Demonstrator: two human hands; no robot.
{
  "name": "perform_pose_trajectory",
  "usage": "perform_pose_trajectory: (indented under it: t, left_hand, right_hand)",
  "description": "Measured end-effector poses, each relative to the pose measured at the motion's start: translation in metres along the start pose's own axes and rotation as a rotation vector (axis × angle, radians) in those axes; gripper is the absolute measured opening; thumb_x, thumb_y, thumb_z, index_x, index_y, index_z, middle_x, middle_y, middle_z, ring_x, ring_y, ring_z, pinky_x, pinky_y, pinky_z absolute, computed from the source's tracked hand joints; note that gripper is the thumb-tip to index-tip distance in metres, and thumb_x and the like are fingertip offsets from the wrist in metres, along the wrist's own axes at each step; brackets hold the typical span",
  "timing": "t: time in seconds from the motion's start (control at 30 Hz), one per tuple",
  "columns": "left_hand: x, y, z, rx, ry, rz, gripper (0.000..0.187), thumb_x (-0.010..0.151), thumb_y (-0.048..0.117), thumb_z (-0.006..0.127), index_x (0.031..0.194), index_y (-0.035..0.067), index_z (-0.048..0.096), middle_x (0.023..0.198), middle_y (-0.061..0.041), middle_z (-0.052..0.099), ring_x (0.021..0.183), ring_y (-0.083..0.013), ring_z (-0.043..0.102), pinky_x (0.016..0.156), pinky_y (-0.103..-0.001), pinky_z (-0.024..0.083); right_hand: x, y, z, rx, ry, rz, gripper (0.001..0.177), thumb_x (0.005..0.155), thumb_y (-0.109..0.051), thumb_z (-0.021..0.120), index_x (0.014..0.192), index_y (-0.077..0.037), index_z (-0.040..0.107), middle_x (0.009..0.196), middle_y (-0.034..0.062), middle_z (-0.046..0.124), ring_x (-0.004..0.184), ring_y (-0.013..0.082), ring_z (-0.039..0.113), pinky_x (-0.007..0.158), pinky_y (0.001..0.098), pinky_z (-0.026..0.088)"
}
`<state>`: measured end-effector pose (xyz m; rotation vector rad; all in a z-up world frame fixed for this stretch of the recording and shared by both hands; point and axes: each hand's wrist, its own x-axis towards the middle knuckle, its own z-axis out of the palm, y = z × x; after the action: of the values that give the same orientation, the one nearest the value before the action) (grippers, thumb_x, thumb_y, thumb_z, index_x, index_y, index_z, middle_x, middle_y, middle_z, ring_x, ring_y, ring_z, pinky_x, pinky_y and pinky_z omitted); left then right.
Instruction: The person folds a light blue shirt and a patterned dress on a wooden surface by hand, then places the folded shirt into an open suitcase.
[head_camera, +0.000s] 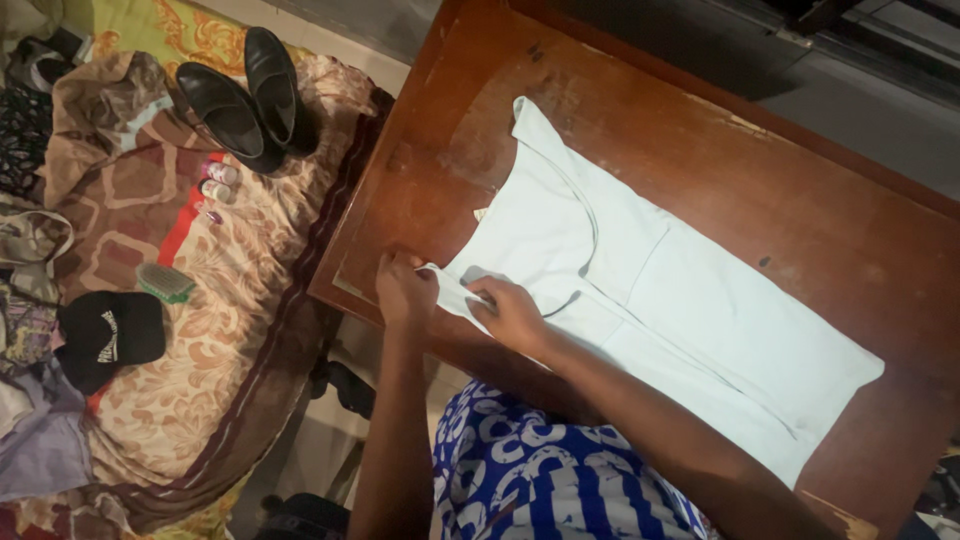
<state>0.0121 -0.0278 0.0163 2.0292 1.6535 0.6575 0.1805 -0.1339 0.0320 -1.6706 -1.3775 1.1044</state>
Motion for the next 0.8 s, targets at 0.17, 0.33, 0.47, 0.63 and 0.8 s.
perform_pose_trajectory:
  t: [0.17, 0.33, 0.47, 0.63, 0.8]
  left_hand:
    - [-0.010, 0.031, -0.013, 0.099, 0.108, 0.025, 0.029, 0.078, 0.010, 0.075, 0.102, -0.003, 0.066, 0.109, -0.031, 0.061, 0.103, -0.0504, 0.058, 0.083, -0.056, 0.050]
    - [-0.046, 0.037, -0.019, -0.064, 0.001, 0.434, 0.038, 0.100, 0.015, 0.068, 0.135, 0.002, 0.058, 0.143, -0.022, 0.058, 0.134, -0.0415, 0.056, 0.113, -0.054, 0.044]
    - [-0.080, 0.054, -0.009, 0.033, -0.253, 0.478, 0.065, 0.087, 0.027, 0.065, 0.146, 0.001, 0.052, 0.159, -0.026, 0.042, 0.153, -0.0442, 0.035, 0.124, -0.064, 0.025]
    - [-0.079, 0.049, 0.007, 0.366, -0.222, 0.277, 0.085, 0.092, 0.055, 0.056, 0.150, -0.004, 0.038, 0.163, -0.029, 0.023, 0.153, -0.0431, 0.014, 0.114, -0.073, 0.011]
    - [-0.062, 0.030, 0.005, 0.293, -0.243, 0.264, 0.085, 0.097, 0.050, 0.054, 0.153, -0.011, 0.034, 0.166, -0.028, 0.024, 0.158, -0.0388, 0.016, 0.120, -0.071, 0.010]
  right_hand:
    - [-0.033, -0.014, -0.017, -0.253, 0.177, -0.283, 0.032, 0.093, -0.014, 0.068, 0.122, -0.002, 0.064, 0.125, 0.0197, 0.067, 0.121, 0.0376, 0.061, 0.102, 0.0454, 0.050]
    - [-0.079, 0.003, -0.038, -0.387, 0.175, -0.329, 0.044, 0.092, -0.018, 0.070, 0.132, -0.004, 0.060, 0.139, 0.0190, 0.059, 0.132, 0.0387, 0.054, 0.112, 0.0515, 0.043]
    - [-0.108, 0.021, -0.053, -0.610, 0.103, -0.243, 0.056, 0.091, -0.035, 0.067, 0.137, -0.004, 0.056, 0.152, 0.0230, 0.043, 0.144, 0.0403, 0.038, 0.118, 0.0635, 0.027]
    - [-0.122, 0.036, -0.064, -0.842, 0.050, -0.040, 0.072, 0.092, -0.053, 0.055, 0.147, -0.006, 0.047, 0.162, 0.0219, 0.027, 0.151, 0.0390, 0.019, 0.115, 0.0680, 0.017]
    - [-0.124, 0.037, -0.066, -0.870, 0.075, -0.008, 0.076, 0.093, -0.058, 0.052, 0.149, -0.006, 0.042, 0.164, 0.0198, 0.025, 0.154, 0.0378, 0.017, 0.118, 0.0666, 0.017]
